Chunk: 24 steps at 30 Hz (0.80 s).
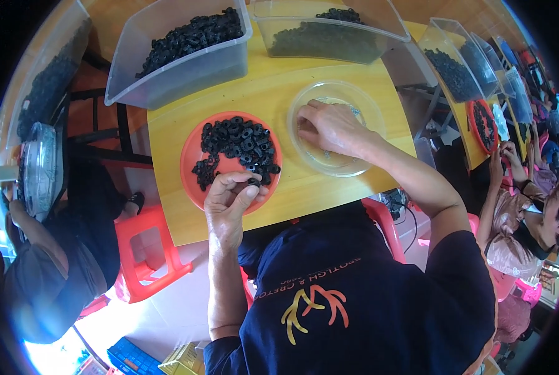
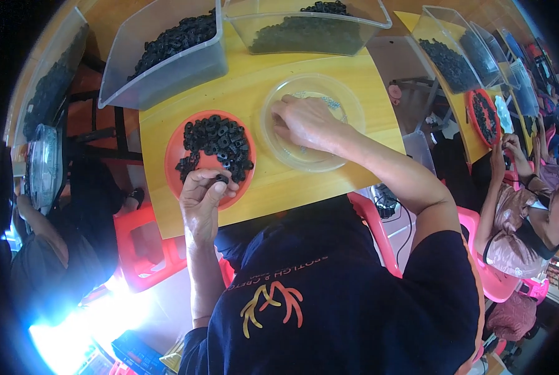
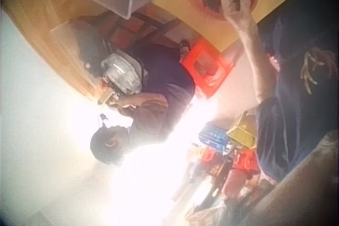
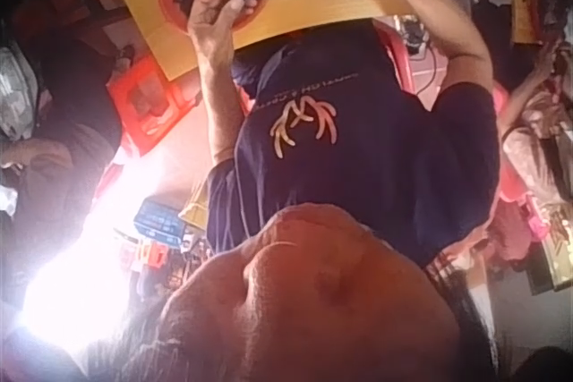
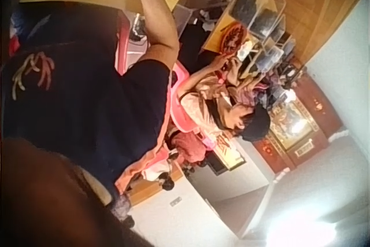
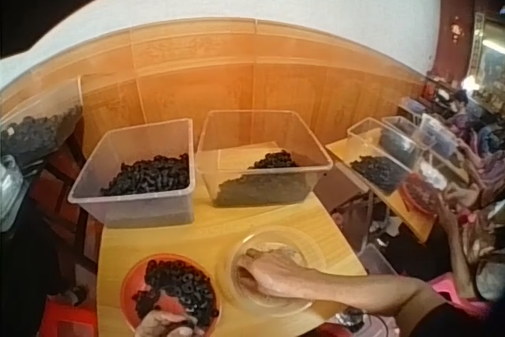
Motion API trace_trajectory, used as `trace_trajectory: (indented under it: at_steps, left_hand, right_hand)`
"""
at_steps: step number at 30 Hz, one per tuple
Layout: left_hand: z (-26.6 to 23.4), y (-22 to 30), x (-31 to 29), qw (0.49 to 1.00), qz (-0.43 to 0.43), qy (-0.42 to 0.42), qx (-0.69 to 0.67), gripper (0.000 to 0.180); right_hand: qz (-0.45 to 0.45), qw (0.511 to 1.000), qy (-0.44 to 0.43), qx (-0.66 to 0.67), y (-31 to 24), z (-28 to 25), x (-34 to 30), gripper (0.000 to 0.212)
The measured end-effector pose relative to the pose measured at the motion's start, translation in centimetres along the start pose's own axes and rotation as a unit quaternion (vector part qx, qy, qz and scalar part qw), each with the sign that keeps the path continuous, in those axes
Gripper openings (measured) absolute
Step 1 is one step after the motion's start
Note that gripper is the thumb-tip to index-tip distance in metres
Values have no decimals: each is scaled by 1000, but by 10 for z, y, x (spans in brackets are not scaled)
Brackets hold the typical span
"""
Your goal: The person assembles small black plastic rings by manually inserting tiny silver or clear pieces into the center of each one, taking the components from plastic storage bins and a red plastic tray.
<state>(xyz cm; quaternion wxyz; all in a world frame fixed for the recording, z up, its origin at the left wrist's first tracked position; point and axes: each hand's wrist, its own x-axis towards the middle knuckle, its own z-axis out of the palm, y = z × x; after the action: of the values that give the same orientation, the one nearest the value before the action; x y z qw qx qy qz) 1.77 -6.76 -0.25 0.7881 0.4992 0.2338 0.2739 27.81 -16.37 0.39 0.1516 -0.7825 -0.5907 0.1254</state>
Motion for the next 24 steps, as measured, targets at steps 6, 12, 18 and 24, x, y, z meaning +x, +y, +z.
trace_trajectory:
  at_steps: [6,12,18,24]
  left_hand:
    - [3,-5,3,1000,-7,9,0,21]
    - [3,-6,9,999,-20,16,38,22]
    - [17,-2,9,998,-11,1,68,22]
    - [21,-3,4,990,25,-17,135,20]
  right_hand:
    - [14,1000,-10,14,-2,-5,-2,21]
    - [-8,995,14,101,-1,-15,-6,17]
    - [-38,928,-65,364,-47,-38,-20,15]
    - [-80,931,-80,348,-66,-35,-19,16]
